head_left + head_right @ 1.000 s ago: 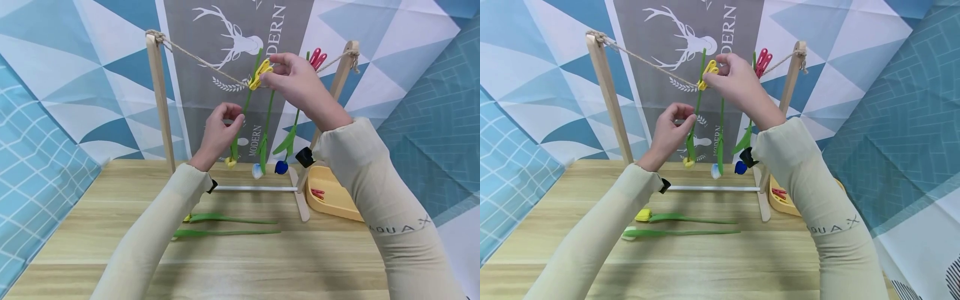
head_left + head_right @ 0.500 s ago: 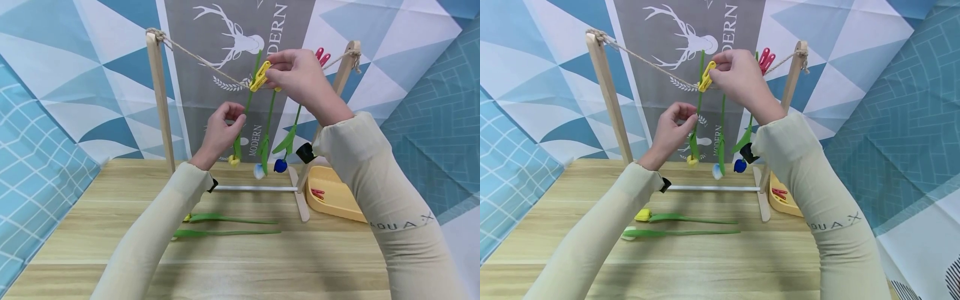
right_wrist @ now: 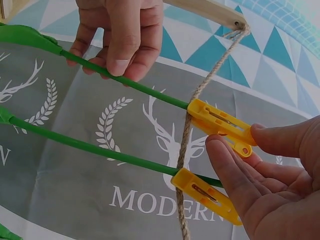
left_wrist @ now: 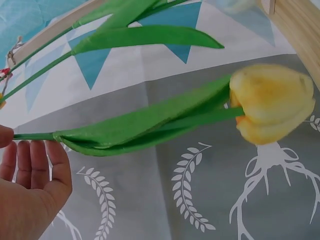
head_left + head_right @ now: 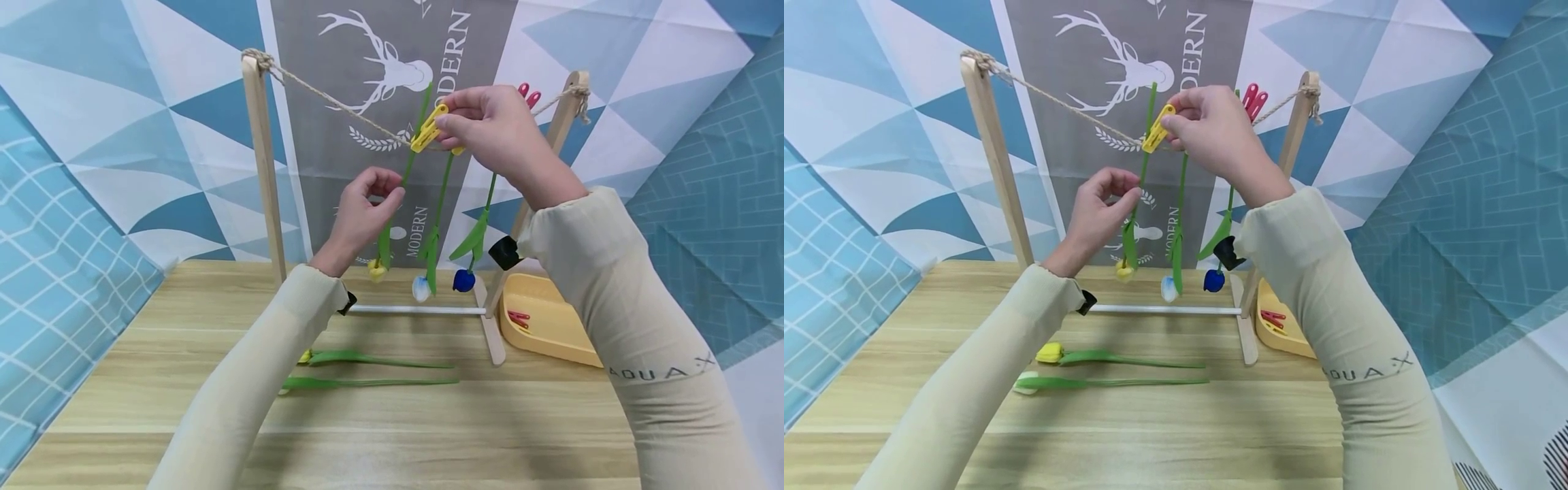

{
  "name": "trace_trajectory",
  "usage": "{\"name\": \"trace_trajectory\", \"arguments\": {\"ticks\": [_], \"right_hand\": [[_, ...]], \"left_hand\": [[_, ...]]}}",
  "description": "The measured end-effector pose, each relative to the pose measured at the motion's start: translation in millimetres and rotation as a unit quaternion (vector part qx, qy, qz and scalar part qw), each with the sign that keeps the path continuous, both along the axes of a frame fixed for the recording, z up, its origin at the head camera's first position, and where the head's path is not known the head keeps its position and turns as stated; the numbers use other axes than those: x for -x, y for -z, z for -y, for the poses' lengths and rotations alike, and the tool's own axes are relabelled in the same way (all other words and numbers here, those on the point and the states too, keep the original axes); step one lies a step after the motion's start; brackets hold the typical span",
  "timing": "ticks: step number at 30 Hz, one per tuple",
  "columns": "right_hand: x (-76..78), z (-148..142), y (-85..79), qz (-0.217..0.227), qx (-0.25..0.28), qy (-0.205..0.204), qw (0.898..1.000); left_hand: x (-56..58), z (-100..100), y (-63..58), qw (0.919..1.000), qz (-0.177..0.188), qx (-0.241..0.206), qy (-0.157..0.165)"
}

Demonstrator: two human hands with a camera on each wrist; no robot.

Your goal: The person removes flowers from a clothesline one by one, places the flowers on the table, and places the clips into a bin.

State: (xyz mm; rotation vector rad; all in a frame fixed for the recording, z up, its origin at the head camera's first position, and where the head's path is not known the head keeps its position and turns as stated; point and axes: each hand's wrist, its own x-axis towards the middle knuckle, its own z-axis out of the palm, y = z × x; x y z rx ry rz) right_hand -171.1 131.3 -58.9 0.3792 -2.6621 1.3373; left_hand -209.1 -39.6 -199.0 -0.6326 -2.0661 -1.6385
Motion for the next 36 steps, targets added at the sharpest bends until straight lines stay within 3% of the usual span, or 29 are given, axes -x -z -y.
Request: {"name": "trace_trajectory", "arguments": {"ticks": [16, 26, 36], "right_hand": [[-0.9, -4, 0.3, -0.007, 0.023, 0.001, 1.0], [-1.3, -6, 5.0, -0.046, 0.04, 0.004, 0.998], [-2.7, -6, 8.7, -0.072, 0.082, 0.021, 0.994]], "left_hand": [[-2.0, 1, -10.3, 0.9999, 0.004, 0.011, 0.011], [-4.7, 2, -17.4, 0.9994, 0.005, 0.029, 0.018], [-7.7, 8, -15.3, 0.999, -0.009, 0.043, 0.006]]}}
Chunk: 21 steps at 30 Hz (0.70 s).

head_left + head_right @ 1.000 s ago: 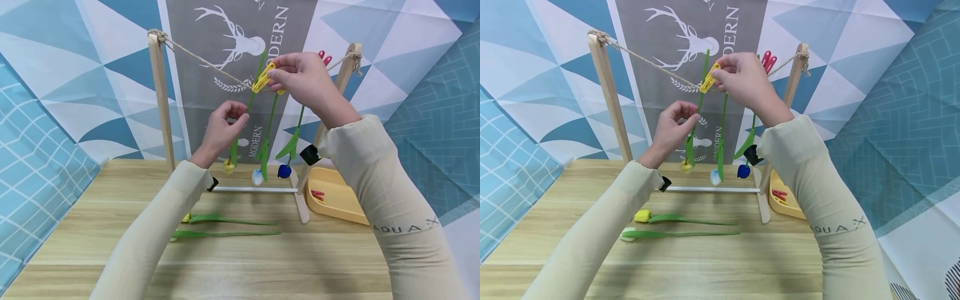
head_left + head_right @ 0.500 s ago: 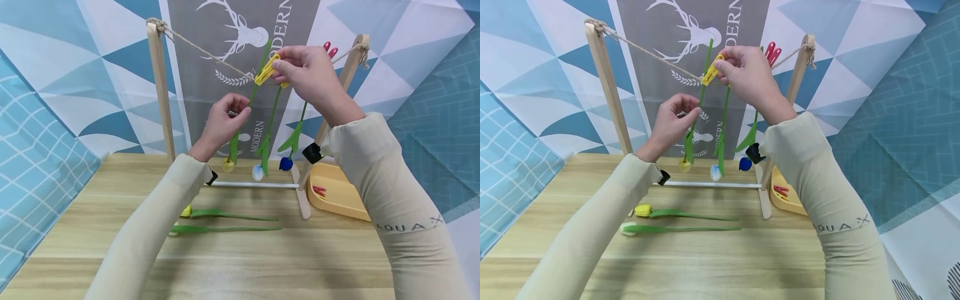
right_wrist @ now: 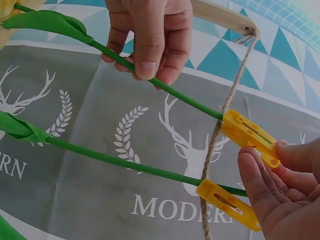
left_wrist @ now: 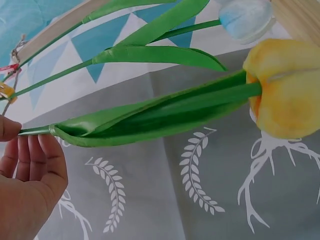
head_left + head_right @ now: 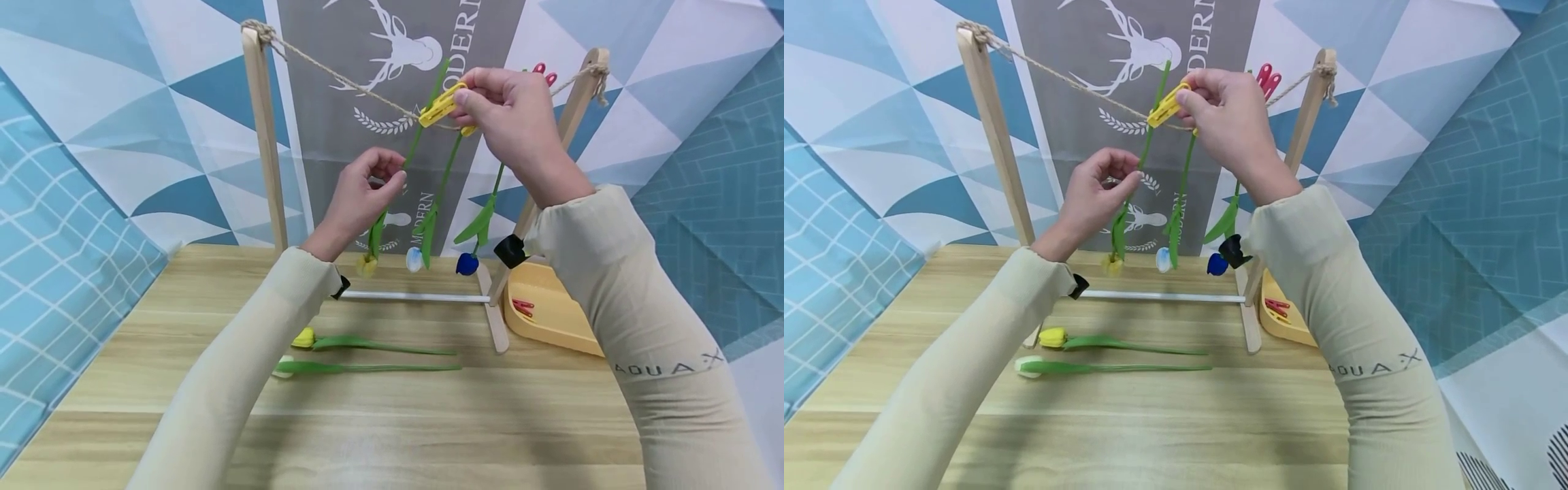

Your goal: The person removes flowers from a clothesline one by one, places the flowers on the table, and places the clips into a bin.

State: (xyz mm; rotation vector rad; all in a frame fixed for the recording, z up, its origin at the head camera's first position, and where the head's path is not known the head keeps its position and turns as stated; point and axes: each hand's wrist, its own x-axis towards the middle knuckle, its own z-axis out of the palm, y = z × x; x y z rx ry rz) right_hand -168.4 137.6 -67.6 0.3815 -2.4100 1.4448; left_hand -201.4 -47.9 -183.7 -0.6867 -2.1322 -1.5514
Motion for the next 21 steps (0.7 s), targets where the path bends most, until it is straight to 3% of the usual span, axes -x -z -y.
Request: {"name": "trace_trajectory", "arguments": {"ticks": [9, 21], "right_hand": [[-5.1, -1, -2.6, -0.029, 0.054, -0.02, 0.998], [-18.2, -19, -4.1, -0.089, 0.16, -0.027, 0.983]], "left_hand": [[-5.4, 13, 3.5, 0.9994, -0.008, 0.026, -0.023], [-15.2, 28, 6.3, 0.9977, -0.017, 0.058, -0.031]]}}
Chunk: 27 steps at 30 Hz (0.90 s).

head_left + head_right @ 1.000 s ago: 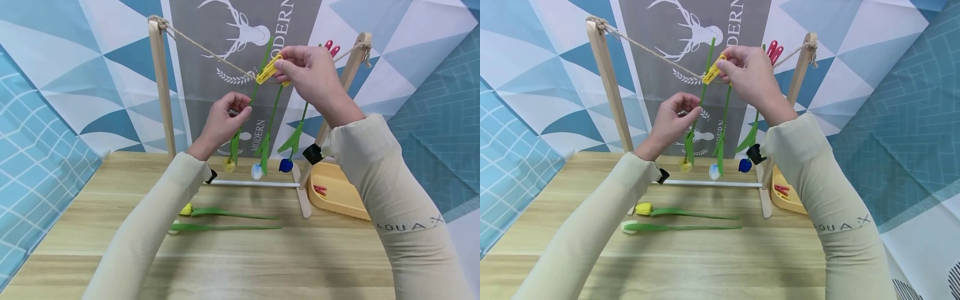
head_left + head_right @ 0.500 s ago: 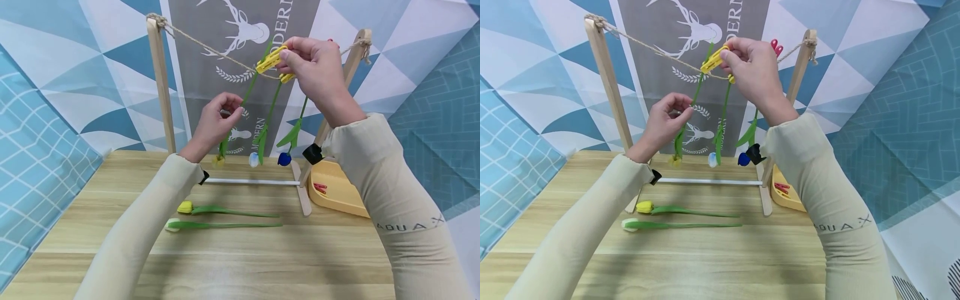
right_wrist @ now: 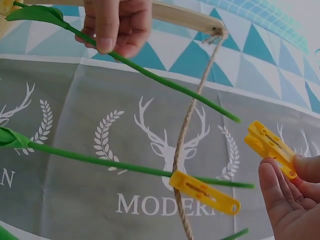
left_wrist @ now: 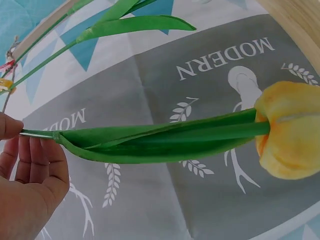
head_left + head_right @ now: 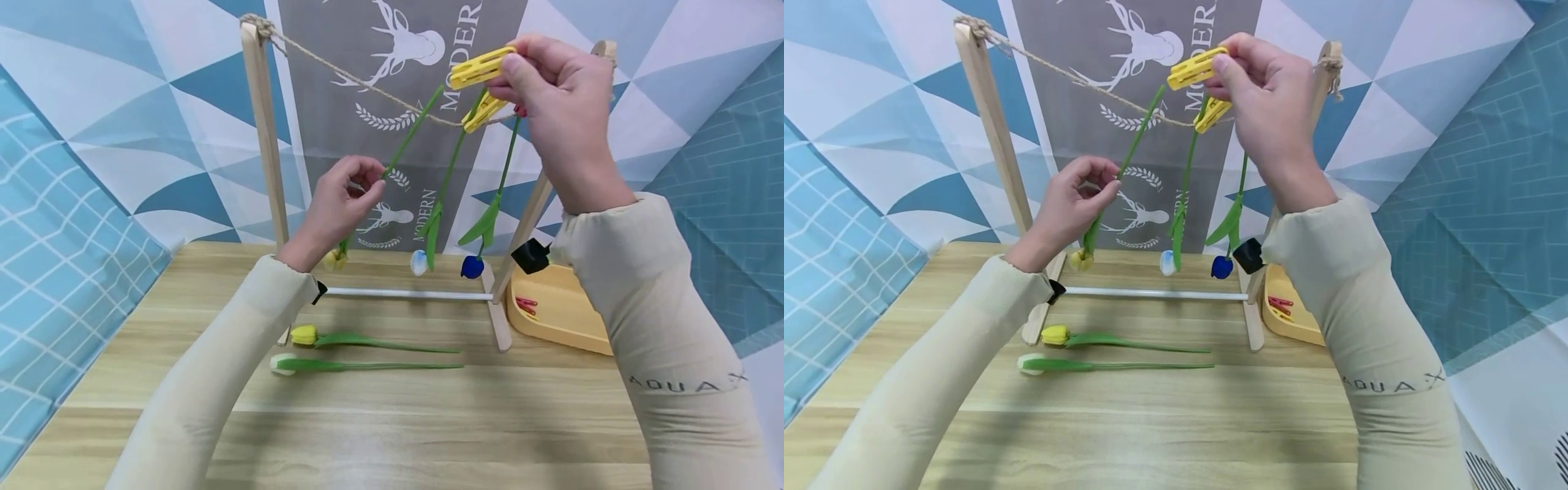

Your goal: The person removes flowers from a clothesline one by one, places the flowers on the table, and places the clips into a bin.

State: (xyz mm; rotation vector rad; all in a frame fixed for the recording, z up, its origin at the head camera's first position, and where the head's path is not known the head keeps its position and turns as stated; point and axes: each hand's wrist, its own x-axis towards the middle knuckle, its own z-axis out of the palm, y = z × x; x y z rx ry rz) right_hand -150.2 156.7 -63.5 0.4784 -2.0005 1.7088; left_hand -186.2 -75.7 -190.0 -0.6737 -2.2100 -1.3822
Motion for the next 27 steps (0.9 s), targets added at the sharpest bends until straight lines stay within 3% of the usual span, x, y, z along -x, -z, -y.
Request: {"name": "trace_trajectory", "arguments": {"ticks": [8, 14, 20, 27], "right_hand": [[-5.8, -21, 17.0, -0.01, 0.088, -0.049, 0.995], [-11.0, -47, 38.2, 0.024, 0.117, -0.032, 0.992], [-11.1, -81, 69.3, 0.073, 0.174, -0.008, 0.982], [-11.8, -119, 112.9, 0.12, 0.206, -0.001, 0.971]], "left_hand": [[-10.5, 8, 11.9, 0.9984, -0.034, 0.046, -0.008], [-21.4, 12, 18.5, 0.9939, -0.046, 0.1, 0.004], [-33.5, 15, 32.1, 0.983, -0.092, 0.157, 0.023], [-49.5, 18, 53.4, 0.9615, -0.142, 0.233, 0.034]]}}
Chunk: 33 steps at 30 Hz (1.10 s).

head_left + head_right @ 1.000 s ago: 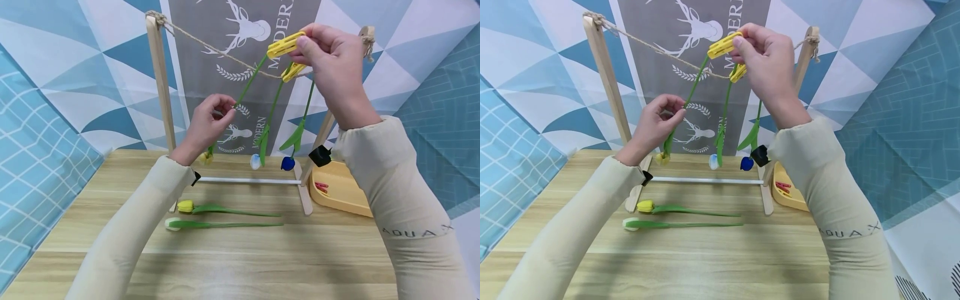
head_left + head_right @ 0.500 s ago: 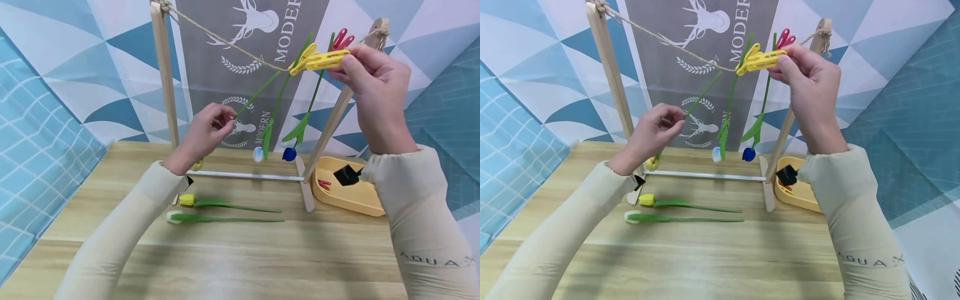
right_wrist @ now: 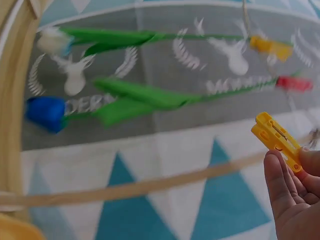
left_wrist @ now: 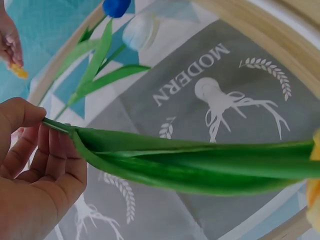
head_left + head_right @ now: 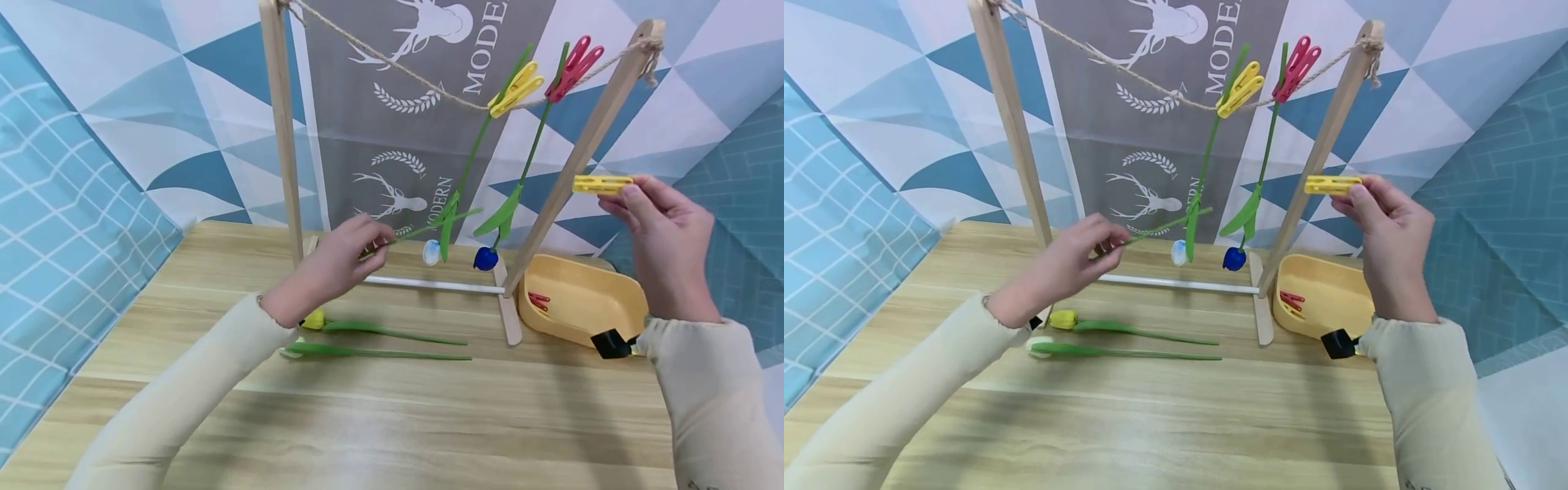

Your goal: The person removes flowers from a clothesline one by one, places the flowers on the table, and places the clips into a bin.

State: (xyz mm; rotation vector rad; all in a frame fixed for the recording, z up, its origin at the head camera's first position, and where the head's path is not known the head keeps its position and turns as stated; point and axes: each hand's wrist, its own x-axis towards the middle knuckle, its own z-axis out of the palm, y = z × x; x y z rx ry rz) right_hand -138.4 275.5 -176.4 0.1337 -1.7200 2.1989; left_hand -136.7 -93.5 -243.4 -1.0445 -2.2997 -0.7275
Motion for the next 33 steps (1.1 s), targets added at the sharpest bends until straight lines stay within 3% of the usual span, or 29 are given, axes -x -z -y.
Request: {"name": "trace_trajectory", "arguments": {"ticks": [11, 16, 20, 27, 33], "right_hand": [[8.3, -36, 59.5, 0.077, -0.021, 0.011, 0.997], [11.4, -49, 79.9, 0.116, -0.024, 0.011, 0.993], [14.1, -55, 92.9, 0.153, -0.033, 0.015, 0.987], [18.2, -61, 108.9, 0.191, -0.04, 0.014, 0.981], [18.0, -64, 121.0, 0.219, -0.055, 0.001, 0.974]], "left_hand": [[-21.0, -8, 28.9, 0.9959, -0.021, 0.088, 0.005], [-31.6, -14, 39.9, 0.9894, -0.026, 0.143, -0.007], [-40.5, -19, 46.6, 0.9837, -0.018, 0.178, -0.018], [-45.3, -21, 57.7, 0.982, -0.023, 0.186, -0.022], [-49.5, -21, 66.1, 0.9788, 0.013, 0.203, -0.025]]}}
